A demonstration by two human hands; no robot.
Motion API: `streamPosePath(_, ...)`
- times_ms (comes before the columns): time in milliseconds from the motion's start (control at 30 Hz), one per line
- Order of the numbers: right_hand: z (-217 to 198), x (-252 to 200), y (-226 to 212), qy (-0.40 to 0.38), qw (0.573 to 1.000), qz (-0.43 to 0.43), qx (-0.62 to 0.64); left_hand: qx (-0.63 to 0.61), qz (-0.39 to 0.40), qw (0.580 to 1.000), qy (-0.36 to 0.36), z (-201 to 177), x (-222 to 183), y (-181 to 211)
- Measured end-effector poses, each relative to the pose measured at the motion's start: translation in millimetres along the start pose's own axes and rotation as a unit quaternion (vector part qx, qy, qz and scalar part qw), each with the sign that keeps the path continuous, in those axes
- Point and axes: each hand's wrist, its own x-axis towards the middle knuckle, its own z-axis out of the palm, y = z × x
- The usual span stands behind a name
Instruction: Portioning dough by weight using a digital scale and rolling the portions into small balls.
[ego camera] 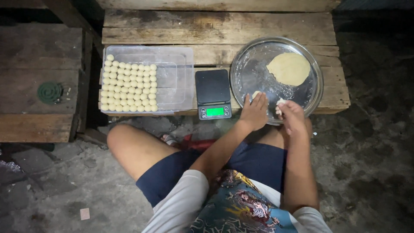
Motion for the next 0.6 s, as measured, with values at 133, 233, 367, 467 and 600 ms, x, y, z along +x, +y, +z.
streamPosePath(133, 10.0, -8.7, -11.7, 0.062, 0.993, -0.079, -0.06, -0.08, 0.037, 0.99, 0.109, 2.3, -9.6, -0.6)
streamPosePath(233, 40.1, -33.7, -19.8, 0.078, 0.979, -0.152, -0.111, -0.308, 0.051, 0.913, 0.264, 14.5, -34.0, 6.9)
streamPosePath(367, 90.1, -71.2, -12.5, 0.095, 0.98, -0.156, -0.078, -0.812, -0.044, 0.541, 0.214, 58.5, -53.7, 9.7)
streamPosePath(467, 107.1, -83.2, -2.3, 0.089, 0.985, -0.141, -0.048, -0.838, -0.054, 0.507, 0.194, 74.9, -66.0, -8.2)
streamPosePath(600, 113.5, -90.7, -11.6, 0.061, 0.992, -0.105, -0.017, -0.857, -0.065, 0.485, 0.164, 92.6, -67.8, -26.0)
